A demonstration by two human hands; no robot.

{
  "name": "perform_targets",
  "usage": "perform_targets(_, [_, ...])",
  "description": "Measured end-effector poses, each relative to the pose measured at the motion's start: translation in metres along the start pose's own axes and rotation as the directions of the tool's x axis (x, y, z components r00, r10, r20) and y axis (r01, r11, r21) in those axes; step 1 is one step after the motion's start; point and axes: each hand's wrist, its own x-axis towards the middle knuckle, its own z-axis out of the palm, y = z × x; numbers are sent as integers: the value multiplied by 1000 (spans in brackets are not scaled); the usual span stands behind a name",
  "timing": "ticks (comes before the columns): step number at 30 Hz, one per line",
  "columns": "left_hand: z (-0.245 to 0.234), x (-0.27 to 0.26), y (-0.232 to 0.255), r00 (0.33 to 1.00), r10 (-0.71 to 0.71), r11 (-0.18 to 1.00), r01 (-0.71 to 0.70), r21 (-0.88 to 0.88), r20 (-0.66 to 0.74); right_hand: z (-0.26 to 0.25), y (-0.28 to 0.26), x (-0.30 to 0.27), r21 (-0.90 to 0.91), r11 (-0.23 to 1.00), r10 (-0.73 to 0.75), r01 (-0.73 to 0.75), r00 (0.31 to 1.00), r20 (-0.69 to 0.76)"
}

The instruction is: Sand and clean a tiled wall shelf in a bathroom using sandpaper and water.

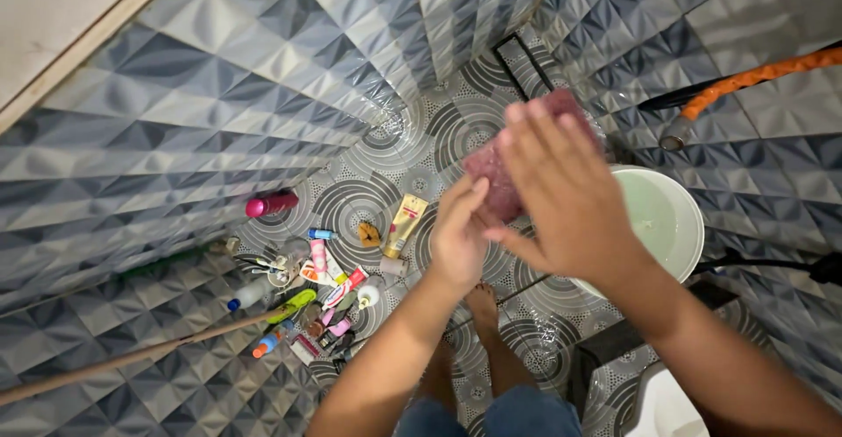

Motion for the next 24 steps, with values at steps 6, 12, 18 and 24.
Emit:
perform_targets(6, [-15, 13, 9, 999, 50, 991, -50, -128, 0, 4, -4, -17, -48, 994, -97, 101, 993, 71])
perform_targets(12, [5, -2, 14, 1000, -1, 997, 1, -73, 4, -18, 2, -6, -96, 995, -13, 13, 1000, 2])
perform_targets(18, [-10, -9, 9, 999, -40, 997, 41, -70, 16, -9, -27, -12, -60, 996, -68, 70, 996, 50])
perform_targets(24, [-6, -10, 24, 998, 33, 993, -26, -113, 52, -9, -19, -38, -141, 990, 1, 2, 1000, 18])
